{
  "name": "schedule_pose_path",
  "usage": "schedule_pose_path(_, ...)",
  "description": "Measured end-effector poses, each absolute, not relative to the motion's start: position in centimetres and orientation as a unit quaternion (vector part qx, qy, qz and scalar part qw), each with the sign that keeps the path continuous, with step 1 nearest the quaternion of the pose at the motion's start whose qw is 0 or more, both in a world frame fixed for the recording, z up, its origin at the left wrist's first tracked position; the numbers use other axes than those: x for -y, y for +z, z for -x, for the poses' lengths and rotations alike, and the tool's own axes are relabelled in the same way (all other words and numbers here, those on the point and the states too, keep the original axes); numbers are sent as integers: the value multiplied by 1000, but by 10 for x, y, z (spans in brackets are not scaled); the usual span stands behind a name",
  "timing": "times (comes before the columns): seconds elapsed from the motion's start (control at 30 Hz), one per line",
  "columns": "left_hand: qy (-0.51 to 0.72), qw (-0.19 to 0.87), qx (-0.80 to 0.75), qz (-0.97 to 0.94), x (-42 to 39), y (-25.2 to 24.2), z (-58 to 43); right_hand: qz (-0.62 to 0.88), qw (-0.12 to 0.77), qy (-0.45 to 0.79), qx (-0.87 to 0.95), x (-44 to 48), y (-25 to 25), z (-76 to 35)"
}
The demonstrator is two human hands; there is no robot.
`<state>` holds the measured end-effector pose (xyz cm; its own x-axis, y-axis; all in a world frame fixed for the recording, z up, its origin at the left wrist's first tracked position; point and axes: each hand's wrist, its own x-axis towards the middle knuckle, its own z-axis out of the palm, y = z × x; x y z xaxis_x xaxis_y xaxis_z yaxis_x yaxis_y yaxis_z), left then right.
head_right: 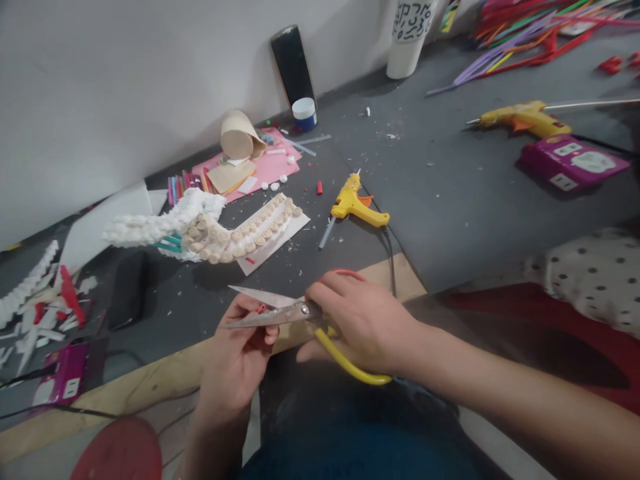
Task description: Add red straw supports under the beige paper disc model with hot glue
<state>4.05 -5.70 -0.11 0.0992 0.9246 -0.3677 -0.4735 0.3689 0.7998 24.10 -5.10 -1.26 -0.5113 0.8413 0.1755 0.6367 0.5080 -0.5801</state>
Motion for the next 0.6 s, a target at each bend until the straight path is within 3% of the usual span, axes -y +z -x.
schedule_pose_path(0.6,505,688,-457,-250,61,-6,-40,433,233,245,836,52,-10,-239)
